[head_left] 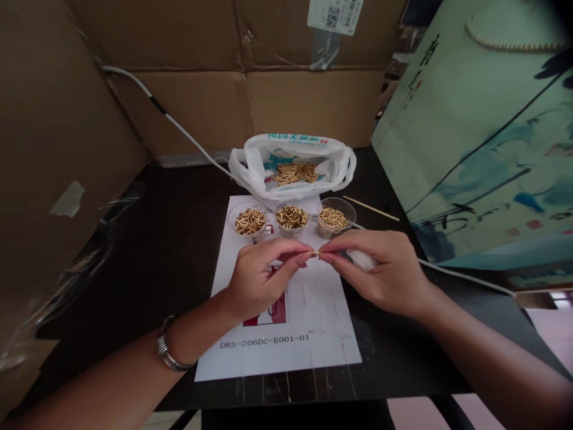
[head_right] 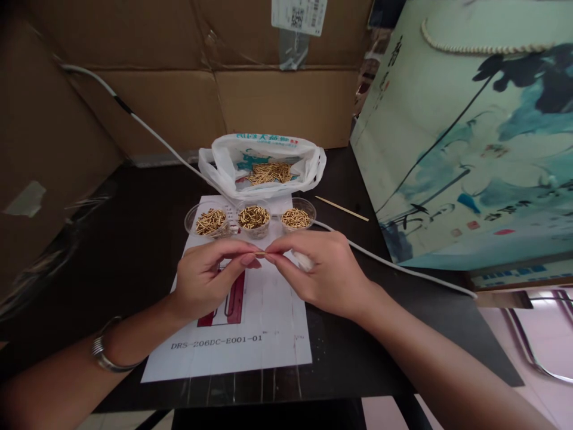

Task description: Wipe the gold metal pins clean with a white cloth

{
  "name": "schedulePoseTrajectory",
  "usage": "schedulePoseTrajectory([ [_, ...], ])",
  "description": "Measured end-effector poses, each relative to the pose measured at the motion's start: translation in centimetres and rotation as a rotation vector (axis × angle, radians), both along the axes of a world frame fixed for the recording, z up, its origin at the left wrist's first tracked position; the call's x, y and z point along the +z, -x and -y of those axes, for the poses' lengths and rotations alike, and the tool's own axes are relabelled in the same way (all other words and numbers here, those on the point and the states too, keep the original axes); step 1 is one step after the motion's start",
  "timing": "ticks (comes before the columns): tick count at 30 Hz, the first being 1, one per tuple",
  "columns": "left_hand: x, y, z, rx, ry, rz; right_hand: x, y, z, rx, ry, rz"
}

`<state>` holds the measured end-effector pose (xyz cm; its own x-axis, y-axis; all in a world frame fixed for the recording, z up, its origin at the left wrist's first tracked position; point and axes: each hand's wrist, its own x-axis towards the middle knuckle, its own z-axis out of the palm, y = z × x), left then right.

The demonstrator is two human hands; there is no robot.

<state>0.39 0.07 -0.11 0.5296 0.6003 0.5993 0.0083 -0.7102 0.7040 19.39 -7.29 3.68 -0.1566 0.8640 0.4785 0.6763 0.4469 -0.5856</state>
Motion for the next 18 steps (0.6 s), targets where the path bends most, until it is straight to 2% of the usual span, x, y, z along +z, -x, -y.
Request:
schedulePoseTrajectory([
  [18, 0.21, -0.01, 0.25, 0.033, -0.028, -0.006, -0.23, 0.01, 0.18, -0.023, -0.035, 0.037],
])
